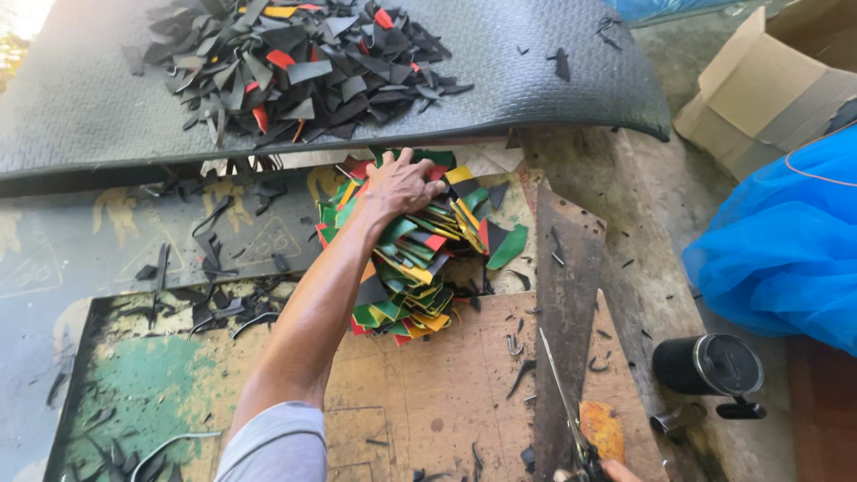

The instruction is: The person uses shears to cut small, colorful, layered pieces of material on a wooden workbench. They repeatedly pick up pieces, trim edges, and place the cut items into a growing pile while discarding offcuts.

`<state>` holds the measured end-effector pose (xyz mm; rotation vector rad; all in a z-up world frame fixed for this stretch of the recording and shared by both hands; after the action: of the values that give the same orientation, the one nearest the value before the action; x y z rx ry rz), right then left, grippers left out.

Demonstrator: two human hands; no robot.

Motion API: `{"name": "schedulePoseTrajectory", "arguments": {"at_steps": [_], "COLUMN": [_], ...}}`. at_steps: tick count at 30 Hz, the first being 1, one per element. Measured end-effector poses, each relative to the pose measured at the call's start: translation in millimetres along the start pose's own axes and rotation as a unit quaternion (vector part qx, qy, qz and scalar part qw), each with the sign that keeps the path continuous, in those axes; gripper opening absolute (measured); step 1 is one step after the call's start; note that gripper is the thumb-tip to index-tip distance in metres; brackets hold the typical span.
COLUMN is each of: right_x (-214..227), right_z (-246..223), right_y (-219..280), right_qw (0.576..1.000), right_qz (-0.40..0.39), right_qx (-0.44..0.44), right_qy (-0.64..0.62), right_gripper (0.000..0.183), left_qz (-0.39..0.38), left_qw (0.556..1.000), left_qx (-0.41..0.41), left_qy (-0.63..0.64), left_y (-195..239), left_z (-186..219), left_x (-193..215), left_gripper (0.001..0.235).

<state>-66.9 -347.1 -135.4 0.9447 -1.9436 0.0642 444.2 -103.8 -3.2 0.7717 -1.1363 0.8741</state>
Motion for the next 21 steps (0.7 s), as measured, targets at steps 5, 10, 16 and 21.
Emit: {"name": "schedulePoseTrajectory", "arguments": {"at_steps": [5, 10, 16, 21], "right_x": [-10, -9, 3, 4], "right_z": [-4, 1, 3, 7], "right_y": [-12, -9, -8, 0], "right_qw": [1.0, 1.0, 1.0, 1.0], "right_qz": [-0.001, 0.005, 0.019, 0.009], "right_qx": [0.013, 0.016, 0.009, 0.002], "right_qy": [-0.014, -0.018, -0.016, -0.016], "right_gripper": [0.043, 0.042, 0.04, 0.039], "left_qz": [-0.033, -0.06, -0.141, 0.048], "left_qw": [0.999, 0.998, 0.988, 0.99], "left_qx": [0.031, 0.008, 0.042, -0.118], "left_qy": [-0.003, -0.012, -0.038, 0.058], "left_y": [17, 25, 7, -13], "left_z": [-2, 2, 15, 85], "left_x": [-1, -3, 23, 20], "left_gripper": [0.06, 0.059, 0.055, 0.034]}}
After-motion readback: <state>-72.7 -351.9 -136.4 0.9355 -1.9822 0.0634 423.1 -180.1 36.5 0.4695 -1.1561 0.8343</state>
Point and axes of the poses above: each hand's wrist, its own y-axis away from the middle knuckle, its own x-axis out of the back of the hand, z = x × y, the point moved 3 cm from there along -y, towards the middle knuckle, and after that the axes turned 5 degrees about z, right-handed, at the moved point
